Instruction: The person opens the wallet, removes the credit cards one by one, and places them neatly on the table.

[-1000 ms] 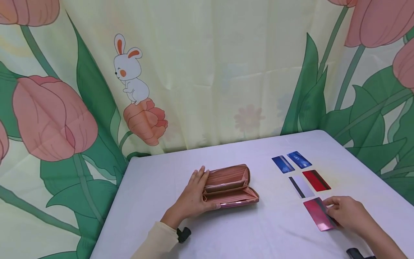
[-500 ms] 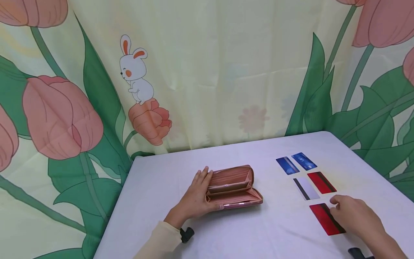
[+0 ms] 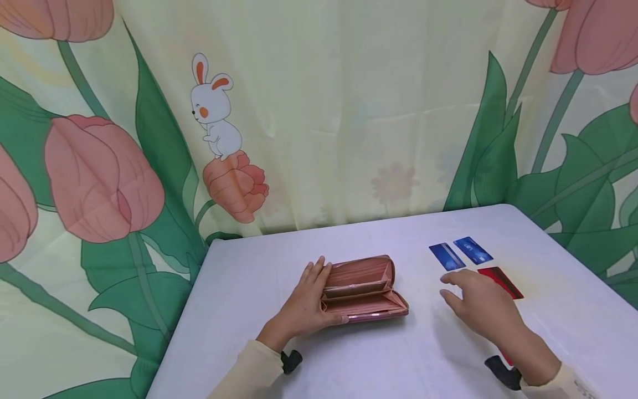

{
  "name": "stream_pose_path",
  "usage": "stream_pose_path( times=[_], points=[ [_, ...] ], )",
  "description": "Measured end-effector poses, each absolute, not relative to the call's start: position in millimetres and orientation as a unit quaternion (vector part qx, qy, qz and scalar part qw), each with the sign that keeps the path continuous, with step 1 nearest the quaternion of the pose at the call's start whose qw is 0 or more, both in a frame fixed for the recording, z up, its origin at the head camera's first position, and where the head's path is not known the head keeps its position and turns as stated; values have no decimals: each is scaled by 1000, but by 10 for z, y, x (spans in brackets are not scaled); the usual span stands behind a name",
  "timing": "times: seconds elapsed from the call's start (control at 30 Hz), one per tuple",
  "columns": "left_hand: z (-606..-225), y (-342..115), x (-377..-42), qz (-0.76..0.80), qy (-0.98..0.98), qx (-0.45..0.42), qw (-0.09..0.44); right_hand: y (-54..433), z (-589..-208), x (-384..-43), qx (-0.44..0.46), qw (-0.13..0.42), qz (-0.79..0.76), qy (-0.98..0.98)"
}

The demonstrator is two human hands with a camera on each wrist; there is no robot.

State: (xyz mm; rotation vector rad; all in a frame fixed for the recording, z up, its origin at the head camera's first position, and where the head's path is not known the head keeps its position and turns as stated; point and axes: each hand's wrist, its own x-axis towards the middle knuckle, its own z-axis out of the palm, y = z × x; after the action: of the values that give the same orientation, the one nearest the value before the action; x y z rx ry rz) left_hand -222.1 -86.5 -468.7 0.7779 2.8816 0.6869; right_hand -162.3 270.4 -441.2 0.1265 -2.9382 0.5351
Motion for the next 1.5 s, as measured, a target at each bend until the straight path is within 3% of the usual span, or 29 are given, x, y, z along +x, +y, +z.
stream_pose_path(
  times=[0.2, 0.5, 0.93, 1.23, 1.5],
  points=[
    [-4682, -852, -2203, 217, 944, 245, 45, 2334, -4362, -1740, 144, 94, 219, -960],
    [-4685, -850, -2194, 214, 945, 245, 38, 1967, -4444, -1886, 272, 17, 287, -918],
    [-4681, -859, -2180, 213, 944, 249, 38, 1732, -4466, -1827, 300, -69, 256, -916],
    [-4689, -871, -2200, 218, 944, 246, 39, 1660, -4528, -1836, 328, -9, 202, -923],
    [-4690, -871, -2201, 221, 943, 245, 32, 1481, -4570, -1909, 249, 44, 166, -953]
  ],
)
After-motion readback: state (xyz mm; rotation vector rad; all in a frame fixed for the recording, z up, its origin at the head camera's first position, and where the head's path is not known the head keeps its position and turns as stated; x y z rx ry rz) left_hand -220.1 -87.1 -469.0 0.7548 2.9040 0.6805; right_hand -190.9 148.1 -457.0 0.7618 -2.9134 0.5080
